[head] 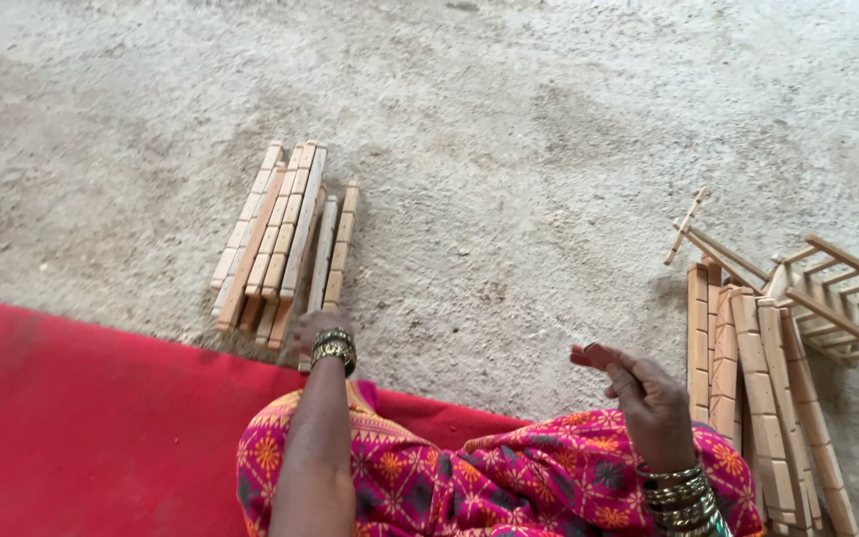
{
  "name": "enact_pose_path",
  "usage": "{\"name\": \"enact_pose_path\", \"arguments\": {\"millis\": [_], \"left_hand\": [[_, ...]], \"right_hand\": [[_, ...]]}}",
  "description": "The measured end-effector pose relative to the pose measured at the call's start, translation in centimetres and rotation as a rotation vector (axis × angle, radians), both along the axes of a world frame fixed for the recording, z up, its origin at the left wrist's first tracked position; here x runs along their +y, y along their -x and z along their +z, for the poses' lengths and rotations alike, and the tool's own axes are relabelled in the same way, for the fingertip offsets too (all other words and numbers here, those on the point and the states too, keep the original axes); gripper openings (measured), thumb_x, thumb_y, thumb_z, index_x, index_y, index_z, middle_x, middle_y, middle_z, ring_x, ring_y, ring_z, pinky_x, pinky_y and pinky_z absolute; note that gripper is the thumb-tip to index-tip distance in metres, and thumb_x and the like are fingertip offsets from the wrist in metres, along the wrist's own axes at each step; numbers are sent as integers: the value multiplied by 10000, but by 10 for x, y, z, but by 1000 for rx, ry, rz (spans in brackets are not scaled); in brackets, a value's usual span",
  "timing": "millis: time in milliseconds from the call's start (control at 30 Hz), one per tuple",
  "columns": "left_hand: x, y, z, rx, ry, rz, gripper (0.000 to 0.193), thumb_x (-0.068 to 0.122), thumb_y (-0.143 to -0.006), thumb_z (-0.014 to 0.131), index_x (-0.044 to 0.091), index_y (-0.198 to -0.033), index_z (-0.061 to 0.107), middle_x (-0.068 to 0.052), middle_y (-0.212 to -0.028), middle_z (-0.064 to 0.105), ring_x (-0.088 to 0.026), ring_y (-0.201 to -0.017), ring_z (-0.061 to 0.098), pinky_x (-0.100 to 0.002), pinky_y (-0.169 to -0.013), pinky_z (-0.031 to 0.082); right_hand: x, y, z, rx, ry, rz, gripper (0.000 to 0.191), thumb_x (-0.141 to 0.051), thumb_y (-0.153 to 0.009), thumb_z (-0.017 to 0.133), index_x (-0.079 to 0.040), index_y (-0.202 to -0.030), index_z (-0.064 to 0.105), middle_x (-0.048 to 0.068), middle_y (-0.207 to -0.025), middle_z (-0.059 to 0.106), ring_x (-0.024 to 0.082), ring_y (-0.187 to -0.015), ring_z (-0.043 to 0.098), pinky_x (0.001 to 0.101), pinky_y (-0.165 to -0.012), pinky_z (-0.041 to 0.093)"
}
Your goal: The person sits on a mat on the floor and assembles wooden chair parts by hand, fitting rungs into a long wooden rail and pressing the joints together. They turn the rail over to work the other side and place finished rails with a stack of completed chair components.
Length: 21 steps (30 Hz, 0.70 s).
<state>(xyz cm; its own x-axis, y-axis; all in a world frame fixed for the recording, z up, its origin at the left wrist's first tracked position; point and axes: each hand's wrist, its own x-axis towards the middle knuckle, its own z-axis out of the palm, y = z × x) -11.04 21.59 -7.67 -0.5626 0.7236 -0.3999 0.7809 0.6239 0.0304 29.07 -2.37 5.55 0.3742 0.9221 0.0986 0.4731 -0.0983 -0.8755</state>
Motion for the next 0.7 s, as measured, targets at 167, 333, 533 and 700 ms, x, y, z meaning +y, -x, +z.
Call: {"name": "enact_pose_path", "arguments": {"millis": [167,333,533,700], "left_hand": [[3,4,0,-16,-47,118,885,610,-863,690,57,-1498,419,-191,-1495,431,-397,-1342,451,-590,-1036,440],[-4,4,-3,-40,-11,45,690,502,-829,772,116,-1373,597,-172,-1473,497,-363,-1298,558,-522,-1003,518],[-6,7,-1,-65,-37,66,685,434,-823,775,75,-1368,567,-194,-1406,550,-375,-1226,614,-530,-940,562],[-5,14,-3,-85,-114,70,649,346,-788,788,29,-1323,603,-209,-1310,659,-383,-1185,669,-525,-952,571]], "right_hand": [[1,0,-7,-9,25,-5,280,-122,-951,628,-81,-1211,727,58,-903,769,100,-644,671,246,-508,521],[3,6,-8,-1,7,12,287,-96,-947,628,-83,-1210,740,67,-936,791,99,-674,690,251,-567,556],[6,13,-6,33,-57,54,274,-82,-940,619,-69,-1187,737,55,-1005,808,87,-707,711,249,-582,582],[5,18,0,16,98,-33,292,-93,-928,639,-83,-1204,734,60,-961,790,123,-637,702,271,-551,569]]}}
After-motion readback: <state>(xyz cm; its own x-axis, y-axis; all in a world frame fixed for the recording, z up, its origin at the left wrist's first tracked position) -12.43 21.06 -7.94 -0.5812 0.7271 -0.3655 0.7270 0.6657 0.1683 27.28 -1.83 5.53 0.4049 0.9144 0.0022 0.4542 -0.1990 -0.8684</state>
